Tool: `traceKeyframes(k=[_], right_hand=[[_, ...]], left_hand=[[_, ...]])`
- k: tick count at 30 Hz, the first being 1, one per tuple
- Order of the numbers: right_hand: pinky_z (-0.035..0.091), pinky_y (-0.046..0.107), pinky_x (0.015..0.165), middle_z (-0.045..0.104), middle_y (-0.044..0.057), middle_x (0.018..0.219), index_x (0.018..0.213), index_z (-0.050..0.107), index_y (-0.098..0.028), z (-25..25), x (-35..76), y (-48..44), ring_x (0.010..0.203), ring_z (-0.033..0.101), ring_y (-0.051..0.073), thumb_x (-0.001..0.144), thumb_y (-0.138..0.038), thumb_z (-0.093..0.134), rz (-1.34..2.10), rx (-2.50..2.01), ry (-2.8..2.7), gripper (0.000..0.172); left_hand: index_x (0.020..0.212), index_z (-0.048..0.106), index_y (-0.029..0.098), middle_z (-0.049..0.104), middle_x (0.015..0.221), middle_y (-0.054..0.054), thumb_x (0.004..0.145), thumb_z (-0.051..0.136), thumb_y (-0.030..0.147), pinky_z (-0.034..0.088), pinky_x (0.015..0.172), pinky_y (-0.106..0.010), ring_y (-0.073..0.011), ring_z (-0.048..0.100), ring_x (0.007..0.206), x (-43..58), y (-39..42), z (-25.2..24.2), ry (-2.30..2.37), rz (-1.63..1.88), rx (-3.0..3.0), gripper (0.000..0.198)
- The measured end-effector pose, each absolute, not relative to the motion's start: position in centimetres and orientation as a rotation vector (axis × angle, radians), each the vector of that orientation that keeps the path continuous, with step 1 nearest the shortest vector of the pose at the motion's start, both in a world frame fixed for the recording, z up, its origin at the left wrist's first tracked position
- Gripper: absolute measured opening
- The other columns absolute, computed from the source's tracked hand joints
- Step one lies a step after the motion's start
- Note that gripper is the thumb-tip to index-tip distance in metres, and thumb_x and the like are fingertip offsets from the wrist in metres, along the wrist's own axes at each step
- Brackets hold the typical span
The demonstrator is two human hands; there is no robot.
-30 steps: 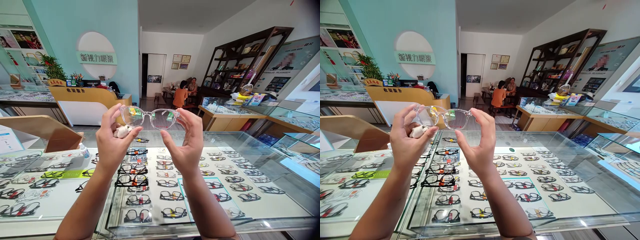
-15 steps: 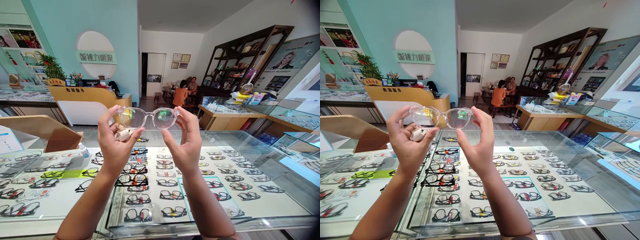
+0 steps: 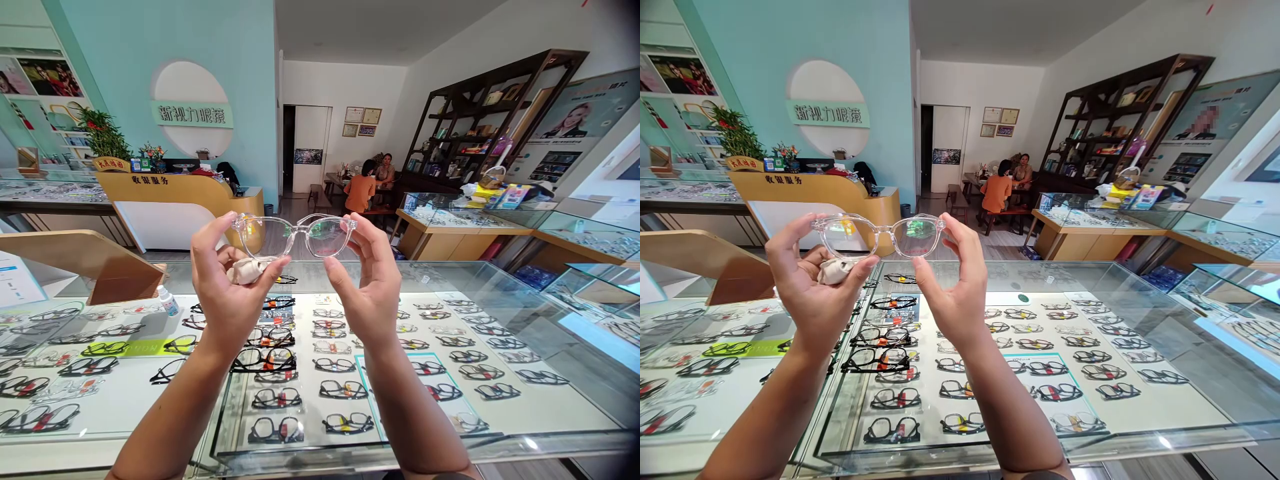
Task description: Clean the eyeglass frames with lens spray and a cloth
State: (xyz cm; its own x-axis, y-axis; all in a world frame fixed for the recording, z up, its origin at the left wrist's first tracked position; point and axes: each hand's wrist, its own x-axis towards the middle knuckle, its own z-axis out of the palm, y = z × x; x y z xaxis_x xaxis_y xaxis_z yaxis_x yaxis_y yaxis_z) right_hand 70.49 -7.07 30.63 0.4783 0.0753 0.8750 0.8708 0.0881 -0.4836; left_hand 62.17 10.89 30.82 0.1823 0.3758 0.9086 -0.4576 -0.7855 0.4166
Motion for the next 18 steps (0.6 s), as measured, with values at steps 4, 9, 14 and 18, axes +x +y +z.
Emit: traceKeyframes(k=[4,9,14,18], right_hand=[[0.056,0.058,0.12,0.069,0.009,0.142,0.144,0.068,-0.032,30.7,70.4,-7.1,0.135,0.068,0.03,0.1,-0.029,0.07,-0.764,-1.269,-0.891,0.045],[0.058,0.055,0.116,0.071,0.007,0.136,0.136,0.074,-0.033,30.8,70.2,-7.2,0.13,0.07,0.029,0.102,-0.027,0.067,-0.767,-1.213,-0.861,0.036],[0.06,0.053,0.111,0.073,0.007,0.13,0.13,0.078,-0.032,31.1,70.0,-7.2,0.124,0.071,0.028,0.102,-0.03,0.068,-0.79,-1.183,-0.833,0.03],[0.059,0.052,0.11,0.074,0.007,0.127,0.128,0.079,-0.031,31.2,69.9,-7.3,0.122,0.071,0.027,0.103,-0.03,0.069,-0.791,-1.153,-0.821,0.027]], left_hand=[[0.143,0.058,0.034,0.062,0.148,-0.01,0.078,0.098,0.051,0.06,0.066,-0.029,-0.0182,0.071,0.096,62.5,11.5,31.3,-0.182,1.504,1.704,0.078],[0.141,0.062,0.032,0.065,0.147,-0.011,0.068,0.103,0.054,0.059,0.067,-0.025,-0.018,0.072,0.098,63.5,12.6,31.0,-0.288,1.491,1.607,0.087],[0.144,0.061,0.034,0.063,0.152,-0.01,0.068,0.104,0.052,0.055,0.062,-0.023,-0.009,0.065,0.076,63.9,12.8,30.6,-0.334,1.487,1.589,0.09],[0.145,0.061,0.035,0.062,0.154,-0.01,0.068,0.105,0.048,0.052,0.059,-0.023,-0.0052,0.058,0.067,63.8,12.5,30.7,-0.372,1.489,1.584,0.089]])
